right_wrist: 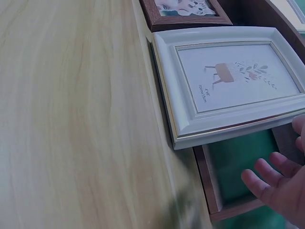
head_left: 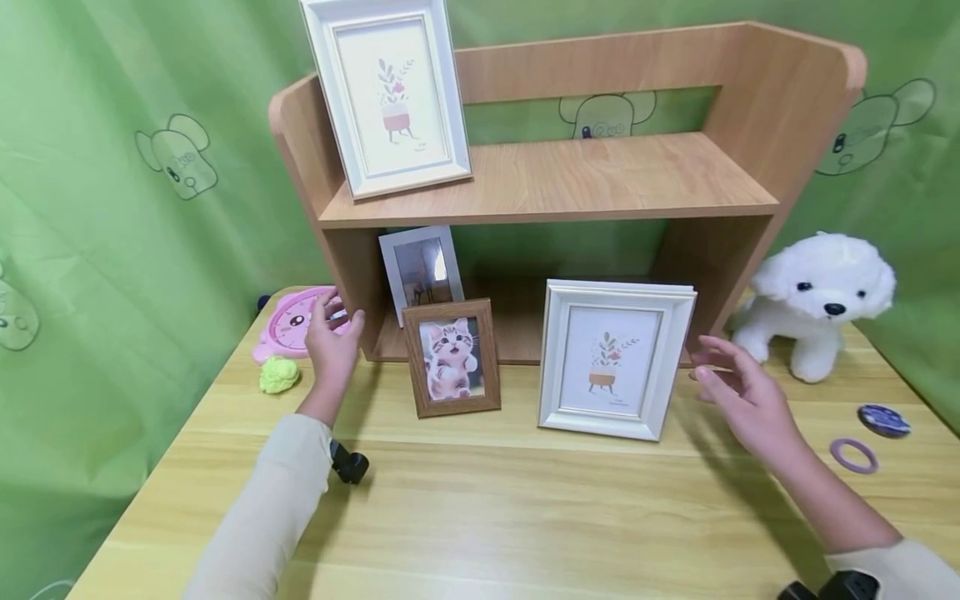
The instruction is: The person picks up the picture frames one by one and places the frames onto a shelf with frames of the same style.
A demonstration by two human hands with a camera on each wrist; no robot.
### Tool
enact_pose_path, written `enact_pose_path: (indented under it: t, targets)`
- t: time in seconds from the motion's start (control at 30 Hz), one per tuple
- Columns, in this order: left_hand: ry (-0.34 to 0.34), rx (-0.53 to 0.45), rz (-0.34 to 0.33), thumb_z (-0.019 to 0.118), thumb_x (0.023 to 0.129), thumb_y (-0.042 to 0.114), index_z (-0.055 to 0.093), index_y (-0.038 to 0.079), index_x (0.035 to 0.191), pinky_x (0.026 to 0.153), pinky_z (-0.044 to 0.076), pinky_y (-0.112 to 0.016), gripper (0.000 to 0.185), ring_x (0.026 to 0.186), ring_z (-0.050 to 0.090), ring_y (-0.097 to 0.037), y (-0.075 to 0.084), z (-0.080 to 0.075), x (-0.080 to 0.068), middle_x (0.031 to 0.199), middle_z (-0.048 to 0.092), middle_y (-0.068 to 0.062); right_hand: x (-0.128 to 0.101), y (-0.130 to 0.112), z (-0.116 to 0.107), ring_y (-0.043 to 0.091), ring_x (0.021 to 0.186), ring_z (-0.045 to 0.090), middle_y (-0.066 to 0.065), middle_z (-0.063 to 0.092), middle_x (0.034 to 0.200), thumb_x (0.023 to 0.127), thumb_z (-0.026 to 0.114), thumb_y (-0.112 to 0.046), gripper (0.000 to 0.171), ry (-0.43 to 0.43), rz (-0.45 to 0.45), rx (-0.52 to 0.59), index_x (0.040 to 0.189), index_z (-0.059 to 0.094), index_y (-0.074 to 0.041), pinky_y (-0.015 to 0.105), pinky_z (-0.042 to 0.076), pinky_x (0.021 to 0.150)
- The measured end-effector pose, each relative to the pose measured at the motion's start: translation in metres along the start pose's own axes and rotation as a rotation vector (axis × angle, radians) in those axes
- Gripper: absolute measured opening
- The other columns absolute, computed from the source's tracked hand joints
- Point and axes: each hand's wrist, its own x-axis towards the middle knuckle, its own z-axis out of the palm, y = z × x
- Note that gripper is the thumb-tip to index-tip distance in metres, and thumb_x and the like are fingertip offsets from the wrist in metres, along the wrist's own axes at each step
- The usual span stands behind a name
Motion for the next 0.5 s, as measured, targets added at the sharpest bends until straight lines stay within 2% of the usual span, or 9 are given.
enact_pose_path:
  t: [0.13, 0.37, 0.5]
  targets:
    - [0.007, -0.013, -0.002, 0.067, 0.08, 0.003, 0.052, 0.009, 0.126, 0.081, 0.055, -0.032, 0.048, 0.097, 0.06, -0.027, -0.003, 0.002, 0.002, 0.114, 0.06, -0.015, 0.0, 0.004, 0.001, 0.0, 0.088, 0.059, -0.005, 0.056, 0.107, 0.094, 0.049, -0.001, 0.041, -0.005, 0.031, 0.15, 0.134, 0.043, -0.005, 0.017, 0.055, 0.07]
    - [0.02, -0.027, -0.002, 0.066, 0.081, 0.0, 0.053, 0.004, 0.125, 0.083, 0.054, -0.03, 0.046, 0.095, 0.062, -0.029, -0.005, 0.005, 0.004, 0.111, 0.061, -0.02, 0.001, 0.011, 0.005, 0.005, 0.092, 0.06, -0.001, 0.057, 0.11, 0.093, 0.047, 0.003, 0.041, -0.041, 0.032, 0.357, 0.134, 0.042, -0.002, 0.021, 0.056, 0.071]
    - [0.027, -0.025, -0.014, 0.065, 0.081, 0.0, 0.053, 0.005, 0.125, 0.082, 0.055, -0.029, 0.046, 0.095, 0.062, -0.029, -0.007, 0.006, 0.004, 0.11, 0.062, -0.021, 0.002, 0.013, 0.007, 0.006, 0.094, 0.059, -0.001, 0.055, 0.112, 0.094, 0.046, 0.004, 0.041, -0.073, 0.038, 0.434, 0.134, 0.041, -0.004, 0.022, 0.056, 0.073]
